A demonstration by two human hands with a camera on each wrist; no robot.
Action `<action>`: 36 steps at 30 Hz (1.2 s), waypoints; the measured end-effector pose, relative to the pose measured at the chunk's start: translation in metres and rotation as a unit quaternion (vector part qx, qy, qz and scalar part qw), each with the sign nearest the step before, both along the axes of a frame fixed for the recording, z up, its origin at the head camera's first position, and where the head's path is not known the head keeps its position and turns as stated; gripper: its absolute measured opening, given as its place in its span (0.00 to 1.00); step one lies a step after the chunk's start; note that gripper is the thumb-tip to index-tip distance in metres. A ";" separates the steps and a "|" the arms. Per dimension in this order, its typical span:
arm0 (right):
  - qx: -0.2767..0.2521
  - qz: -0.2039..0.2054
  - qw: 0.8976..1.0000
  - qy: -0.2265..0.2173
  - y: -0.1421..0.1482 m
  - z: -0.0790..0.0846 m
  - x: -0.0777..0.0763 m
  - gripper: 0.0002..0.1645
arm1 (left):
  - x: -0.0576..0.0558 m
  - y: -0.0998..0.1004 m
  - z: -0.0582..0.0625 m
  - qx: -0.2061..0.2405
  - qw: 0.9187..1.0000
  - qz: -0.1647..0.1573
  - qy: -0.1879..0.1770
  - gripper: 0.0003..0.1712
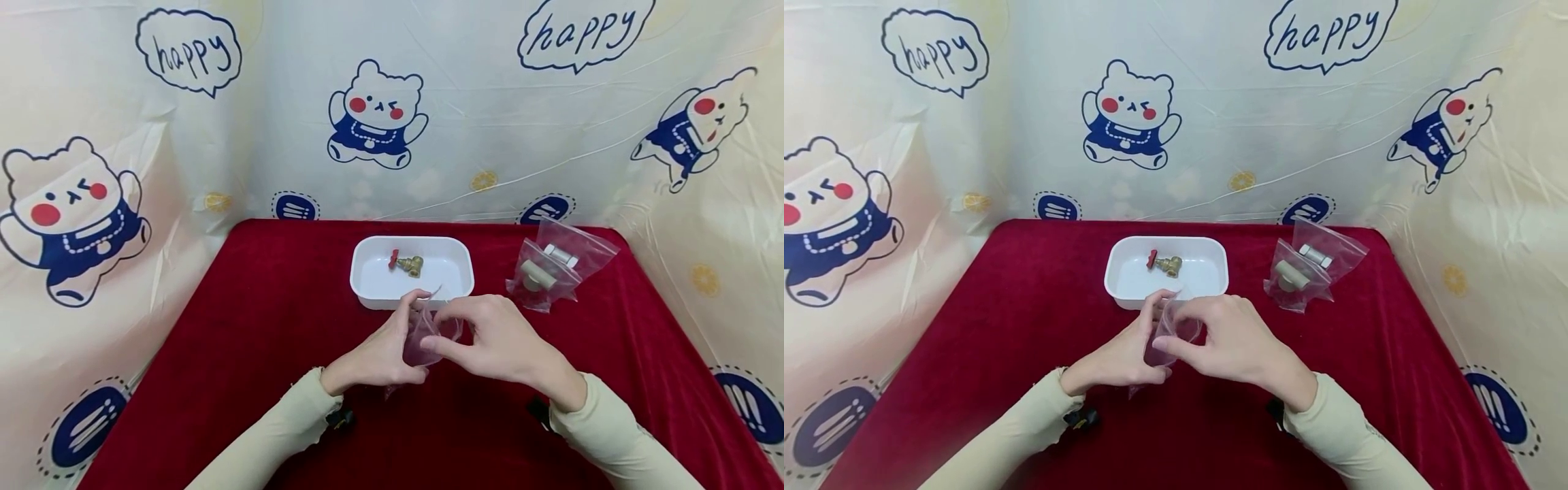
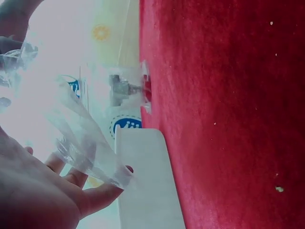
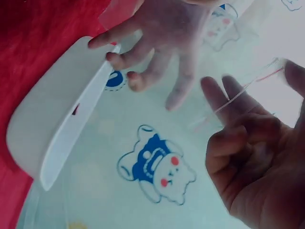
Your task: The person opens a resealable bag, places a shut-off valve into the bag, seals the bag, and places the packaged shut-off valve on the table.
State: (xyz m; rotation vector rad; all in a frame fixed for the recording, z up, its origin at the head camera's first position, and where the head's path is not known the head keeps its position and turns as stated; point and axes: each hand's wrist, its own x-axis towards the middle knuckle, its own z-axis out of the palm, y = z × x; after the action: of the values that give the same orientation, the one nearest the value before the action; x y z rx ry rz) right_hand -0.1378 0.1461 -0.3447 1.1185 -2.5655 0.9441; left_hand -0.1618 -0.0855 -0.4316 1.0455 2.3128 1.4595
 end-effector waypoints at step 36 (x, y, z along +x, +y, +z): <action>0.150 0.073 0.986 0.001 0.005 0.012 -0.009 0.08 | -0.009 0.004 0.001 0.119 0.992 0.013 -0.043 0.54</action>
State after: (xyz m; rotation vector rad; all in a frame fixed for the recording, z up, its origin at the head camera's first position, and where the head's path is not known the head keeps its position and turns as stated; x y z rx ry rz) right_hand -0.1463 0.1509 -0.3332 1.3984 -2.7172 0.5938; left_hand -0.1706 -0.0816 -0.4306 0.9914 2.1407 1.7871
